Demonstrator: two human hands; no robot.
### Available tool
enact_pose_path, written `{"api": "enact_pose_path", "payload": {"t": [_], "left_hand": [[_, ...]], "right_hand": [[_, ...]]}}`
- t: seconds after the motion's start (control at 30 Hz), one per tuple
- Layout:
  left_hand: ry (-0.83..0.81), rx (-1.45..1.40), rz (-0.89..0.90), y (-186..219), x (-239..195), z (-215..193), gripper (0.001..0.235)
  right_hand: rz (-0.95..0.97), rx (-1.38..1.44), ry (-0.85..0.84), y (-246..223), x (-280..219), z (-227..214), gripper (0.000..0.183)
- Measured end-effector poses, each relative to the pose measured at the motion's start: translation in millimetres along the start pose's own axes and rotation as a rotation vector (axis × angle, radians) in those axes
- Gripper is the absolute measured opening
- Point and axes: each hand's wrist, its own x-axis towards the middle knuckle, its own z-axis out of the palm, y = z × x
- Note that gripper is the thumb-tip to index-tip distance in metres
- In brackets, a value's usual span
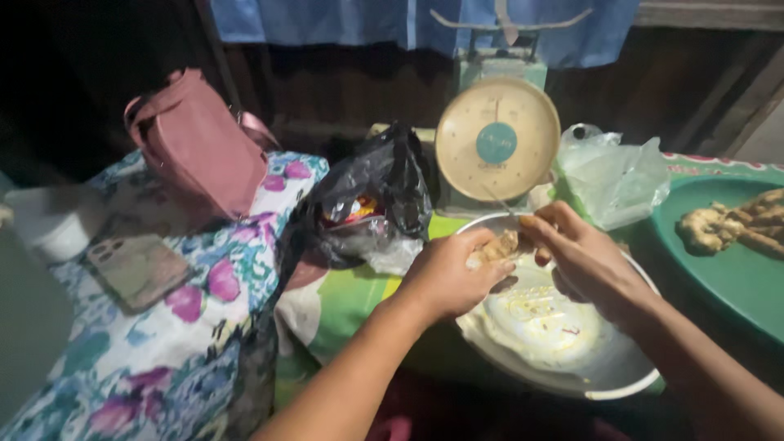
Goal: The person peels ginger roots using a small knife over a metal bowl. The person holds each ginger piece and scrapes off the skin, collecting the peels in the bowl while the unpeeled ginger rests on a green tray nearby.
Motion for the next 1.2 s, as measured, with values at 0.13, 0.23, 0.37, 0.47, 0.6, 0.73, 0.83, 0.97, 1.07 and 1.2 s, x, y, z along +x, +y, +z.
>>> {"api": "enact_pose_path", "payload": {"t": [0.13, 0.23, 0.37, 0.47, 0.6, 0.73, 0.83, 0.97, 1.07, 1.2], "left_hand": [[0.002, 0.203, 0.010, 16.4, -11.7, 8.2, 0.037], [0.007, 0.282, 0.021, 23.7, -16.1, 18.7, 0.036], [0.050, 0.071, -0.147, 18.3, -15.3, 30.1, 0.040], [-0.046, -0.563, -0.384, 2.2, -17.0, 33.6, 0.036], [-0.090, -1.079, -0.477, -9.0, -16.8, 44.7, 0.032], [-0.151, -1.198, -0.456, -6.5, -16.4, 51.6, 0.028], [-0.160, -1.223, -0.485, -1.0, -14.2, 52.1, 0.028], [-0.124, -1.175, -0.491, 1.3, -16.2, 53.2, 0.029], [-0.164, -1.153, -0.465, 3.8, -14.5, 53.4, 0.030], [-0.306, -1.129, -0.462, 13.1, -13.0, 48.2, 0.030]], "right_hand": [[-0.039, 0.050, 0.039, 16.0, 3.8, 4.2, 0.046], [-0.057, 0.122, 0.057, 31.2, 8.9, 0.7, 0.044], [0.056, 0.402, -0.106, 41.5, 17.5, -29.3, 0.036], [0.163, 0.407, -0.057, 43.9, 28.8, -53.5, 0.034], [0.165, 0.411, -0.124, 55.7, 36.0, -60.5, 0.035], [0.146, 0.380, -0.152, 67.6, 33.3, -53.4, 0.036], [0.116, 0.462, -0.037, 67.7, 23.6, -55.2, 0.039], [0.045, 0.514, -0.019, 66.3, -3.1, -59.7, 0.046], [-0.048, 0.410, -0.067, 61.6, -28.7, -53.8, 0.049], [-0.024, 0.222, -0.134, 48.7, -54.5, -55.9, 0.051]]}}
